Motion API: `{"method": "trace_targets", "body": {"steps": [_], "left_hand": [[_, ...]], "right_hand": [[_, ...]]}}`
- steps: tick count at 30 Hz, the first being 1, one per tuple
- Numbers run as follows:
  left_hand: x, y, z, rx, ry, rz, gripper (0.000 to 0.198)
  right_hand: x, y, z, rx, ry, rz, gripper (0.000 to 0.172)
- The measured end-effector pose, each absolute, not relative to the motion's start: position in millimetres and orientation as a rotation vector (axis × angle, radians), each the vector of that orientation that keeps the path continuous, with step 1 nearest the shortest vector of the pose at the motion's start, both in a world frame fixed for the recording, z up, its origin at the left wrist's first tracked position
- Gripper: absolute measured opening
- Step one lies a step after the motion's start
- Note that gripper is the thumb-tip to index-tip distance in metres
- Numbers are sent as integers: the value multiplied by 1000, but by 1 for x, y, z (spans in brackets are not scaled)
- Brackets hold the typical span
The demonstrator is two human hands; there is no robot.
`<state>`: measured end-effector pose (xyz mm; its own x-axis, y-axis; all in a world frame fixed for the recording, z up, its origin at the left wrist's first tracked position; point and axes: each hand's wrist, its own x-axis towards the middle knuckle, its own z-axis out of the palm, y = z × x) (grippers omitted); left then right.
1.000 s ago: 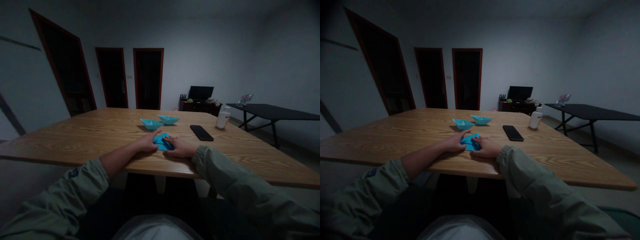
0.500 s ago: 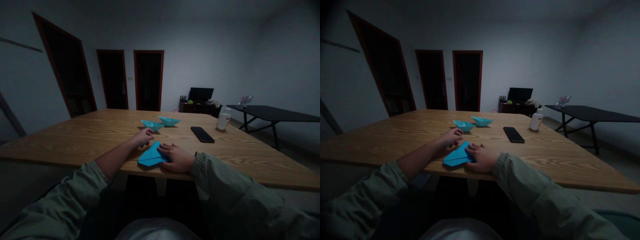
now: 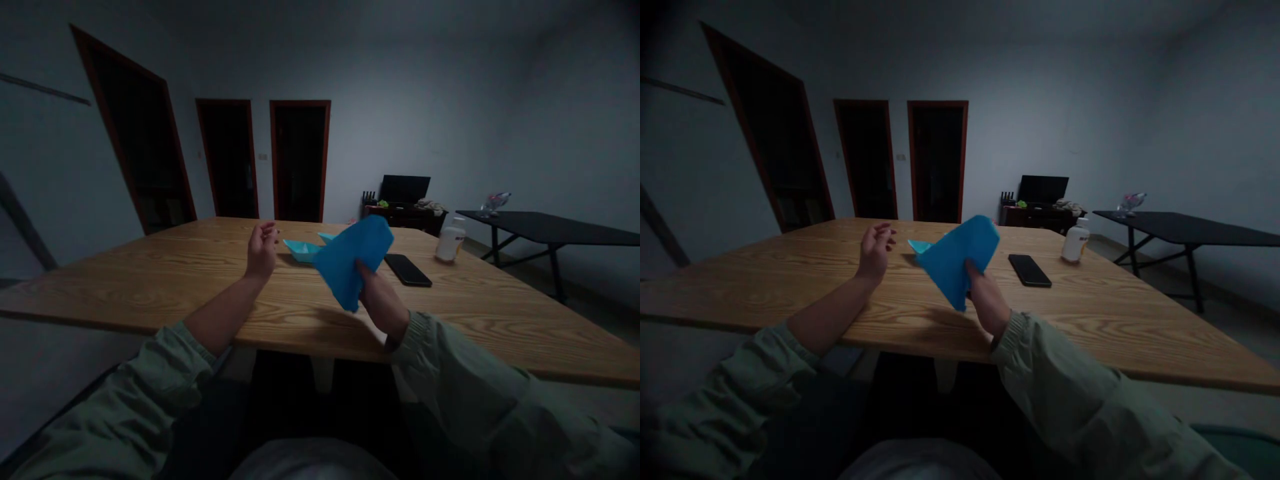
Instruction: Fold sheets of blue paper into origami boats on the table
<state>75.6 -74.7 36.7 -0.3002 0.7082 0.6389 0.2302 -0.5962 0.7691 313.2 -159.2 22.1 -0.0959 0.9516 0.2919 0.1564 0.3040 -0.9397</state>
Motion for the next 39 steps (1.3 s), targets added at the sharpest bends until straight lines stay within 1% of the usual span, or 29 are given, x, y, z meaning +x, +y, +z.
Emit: {"method": "trace_targets", "body": {"steps": [1,2,3,6,8,9,11,12,13,16,18,19,21,23,25,28,32,36,39], "left_hand": [[77,-82,37,1744,1151,2012,36],[81,-89,36,1931,1126,1985,39],[86,-98,34,2162,1089,1865,43],[106,-115,25,2813,909,1149,64],[116,-116,16,2930,898,846,74],[118,-114,12,2919,908,762,75],[116,-105,4,2838,925,642,69],[112,-100,1,2798,936,595,63],[109,-95,-1,2769,956,560,56],[99,-84,-6,2763,1035,537,38],[96,-81,-7,2789,1044,536,30],[95,-80,-8,2807,1036,527,28],[95,-79,-9,2815,1036,546,28],[95,-81,-10,2764,1070,610,33],[95,-83,-10,2700,1119,665,33],[93,-86,-7,2711,1146,635,24],[91,-86,-5,2773,1142,582,31],[95,-82,-6,2744,1160,668,23],[98,-79,-7,2602,1249,780,29]], "right_hand": [[313,-148,21,-1081,-1424,1032,61],[312,-140,19,-1077,-1381,1098,62],[310,-134,16,-1077,-1372,1158,62],[305,-134,7,-1068,-1489,1296,63],[303,-144,6,-1072,-1600,1344,58],[303,-149,7,-1075,-1670,1348,54],[310,-159,12,-1077,-1872,1309,45],[317,-161,16,-1099,-2012,1226,43],[326,-162,20,-1130,-2168,1065,42],[361,-153,26,-1133,-2411,417,41],[386,-139,23,-1167,-2432,149,45],[397,-132,20,-1191,-2454,96,47],[415,-119,12,-1245,-2474,51,50],[424,-111,5,-1334,-2470,71,50],[425,-108,1,-1397,-2461,77,47],[419,-108,-2,-1409,-2480,-29,43],[412,-109,-1,-1392,-2494,-127,36],[412,-103,-4,-1441,-2353,-54,37],[413,-96,-6,-1463,-2213,22,36]]}}
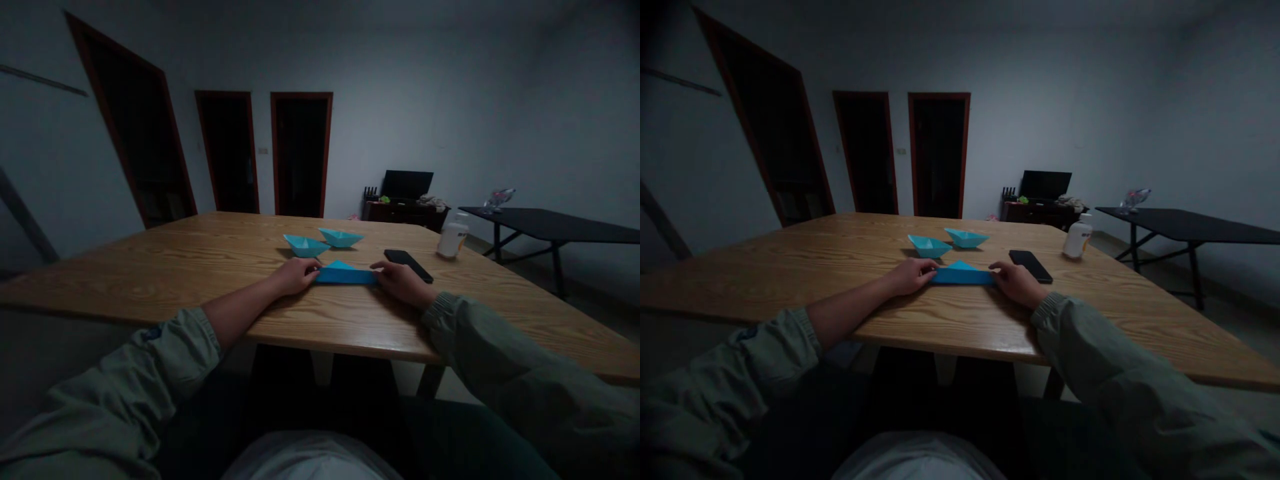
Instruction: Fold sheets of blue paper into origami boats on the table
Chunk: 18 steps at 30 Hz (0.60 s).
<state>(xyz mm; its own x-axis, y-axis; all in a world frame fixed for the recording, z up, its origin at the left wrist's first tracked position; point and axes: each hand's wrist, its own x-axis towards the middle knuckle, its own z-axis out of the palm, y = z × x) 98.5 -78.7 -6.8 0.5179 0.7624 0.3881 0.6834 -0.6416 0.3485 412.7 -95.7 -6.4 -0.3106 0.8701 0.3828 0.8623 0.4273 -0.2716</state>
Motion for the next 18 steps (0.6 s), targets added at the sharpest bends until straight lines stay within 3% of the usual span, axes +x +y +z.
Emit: {"method": "trace_targets", "body": {"steps": [6,10,15,18], "left_hand": [[100,-73,-7,2594,1442,676,40],[104,-73,-4,2659,1502,528,58],[111,-79,-2,2817,1520,484,46],[113,-83,1,2805,1551,560,45]], "right_hand": [[399,-89,-5,-1502,-2276,-46,30],[379,-97,2,-1304,-2517,-166,33],[355,-107,10,-1292,-2568,-209,56],[343,-110,12,-1455,-2491,-267,57]]}}
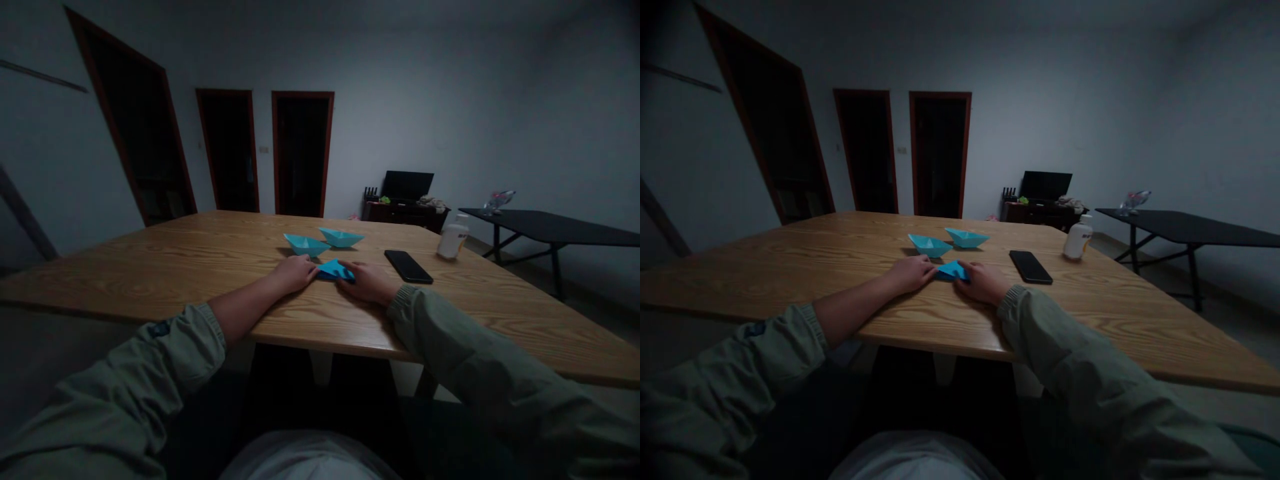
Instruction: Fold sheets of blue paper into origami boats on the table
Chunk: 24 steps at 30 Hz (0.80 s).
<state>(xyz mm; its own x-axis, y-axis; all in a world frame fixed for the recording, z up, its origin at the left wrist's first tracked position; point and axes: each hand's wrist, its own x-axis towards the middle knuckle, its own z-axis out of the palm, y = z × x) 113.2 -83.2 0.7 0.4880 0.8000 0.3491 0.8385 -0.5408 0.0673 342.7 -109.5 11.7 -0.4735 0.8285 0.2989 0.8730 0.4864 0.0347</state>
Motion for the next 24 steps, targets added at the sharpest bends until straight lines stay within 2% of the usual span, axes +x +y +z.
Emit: {"method": "trace_targets", "body": {"steps": [4,7,8,11,12,13,15,17,21,24], "left_hand": [[117,-92,10,-2620,-1386,-807,38],[119,-95,15,-2580,-1239,-1201,32],[119,-94,15,-2538,-1210,-1372,39],[117,-86,11,-2458,-1186,-1760,83],[116,-82,9,-2477,-1187,-1788,85],[115,-79,7,-2513,-1185,-1757,80],[113,-75,2,-2597,-1176,-1558,54],[111,-76,-1,-2664,-1188,-1275,37],[106,-86,-8,-2734,-1308,-794,33],[103,-94,-12,-2812,-1233,-627,31]], "right_hand": [[328,-110,14,-1524,-2457,-290,49],[321,-104,16,-1485,-2360,-212,40],[319,-101,17,-1456,-2280,-160,38],[315,-87,18,-1349,-1979,98,38],[314,-82,17,-1327,-1898,205,39],[315,-78,15,-1308,-1844,300,40],[319,-71,9,-1277,-1833,376,43],[328,-69,1,-1244,-1935,271,46],[350,-77,-10,-1170,-2293,-108,53],[360,-89,-10,-1002,-2538,-238,43]]}}
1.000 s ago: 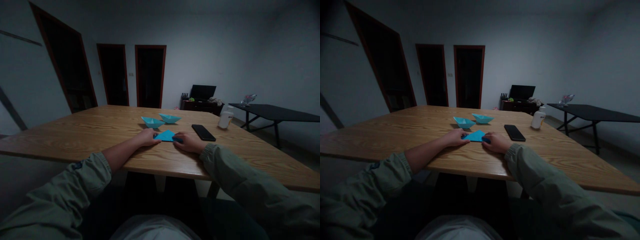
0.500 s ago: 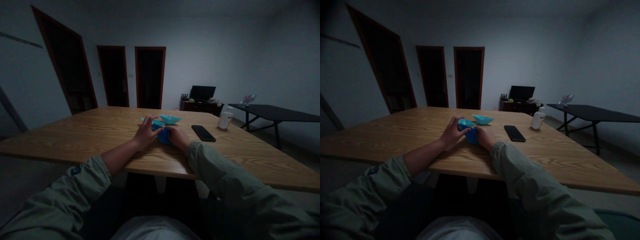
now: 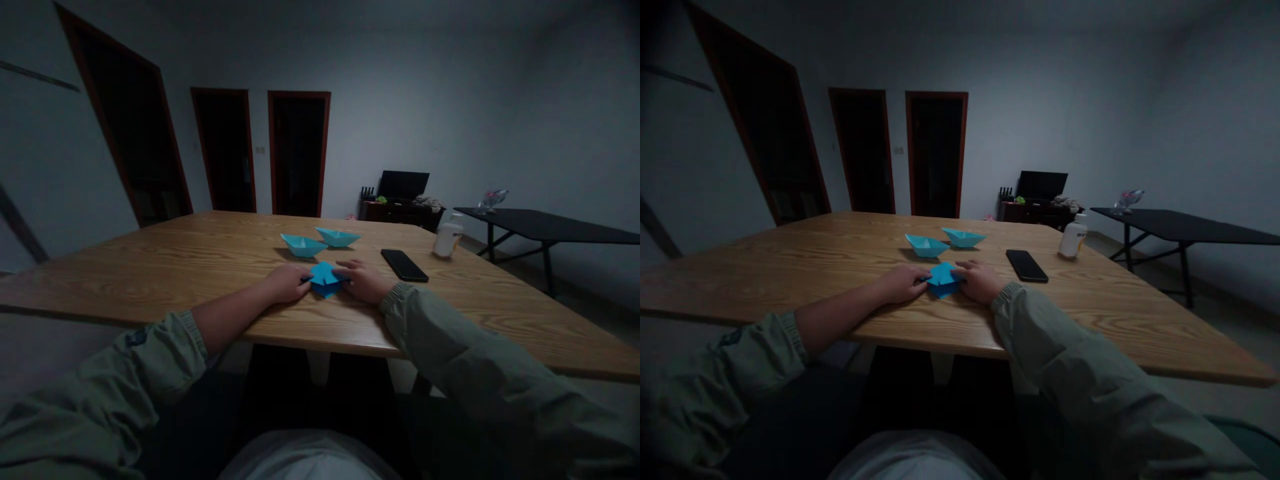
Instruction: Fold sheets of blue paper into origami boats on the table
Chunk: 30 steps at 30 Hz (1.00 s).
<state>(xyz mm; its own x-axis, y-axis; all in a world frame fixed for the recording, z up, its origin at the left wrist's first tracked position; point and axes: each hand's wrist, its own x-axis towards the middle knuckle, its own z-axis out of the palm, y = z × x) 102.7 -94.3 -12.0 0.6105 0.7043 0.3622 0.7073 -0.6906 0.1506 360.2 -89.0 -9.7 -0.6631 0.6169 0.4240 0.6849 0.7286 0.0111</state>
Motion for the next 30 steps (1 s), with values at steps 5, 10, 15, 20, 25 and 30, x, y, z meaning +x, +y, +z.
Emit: {"method": "trace_targets", "body": {"steps": [5,10,15,20,25,30], "left_hand": [[104,-95,-10,-2930,-1135,-628,33],[112,-88,-8,-2847,-1478,-951,36],[117,-80,-12,-2811,-1548,-929,48],[119,-71,-11,-2903,-1851,-1033,74],[122,-68,-8,-3039,-1867,-1210,43],[118,-78,10,-2665,-1254,-1452,13]], "right_hand": [[359,-103,-3,-1010,-2610,-1,28],[349,-98,-2,-1317,-2346,141,39],[336,-89,-5,-1384,-2206,178,38],[330,-78,-5,-1441,-2211,348,62],[329,-73,0,-1273,-2149,500,62],[324,-92,22,-948,-2164,-29,22]]}}
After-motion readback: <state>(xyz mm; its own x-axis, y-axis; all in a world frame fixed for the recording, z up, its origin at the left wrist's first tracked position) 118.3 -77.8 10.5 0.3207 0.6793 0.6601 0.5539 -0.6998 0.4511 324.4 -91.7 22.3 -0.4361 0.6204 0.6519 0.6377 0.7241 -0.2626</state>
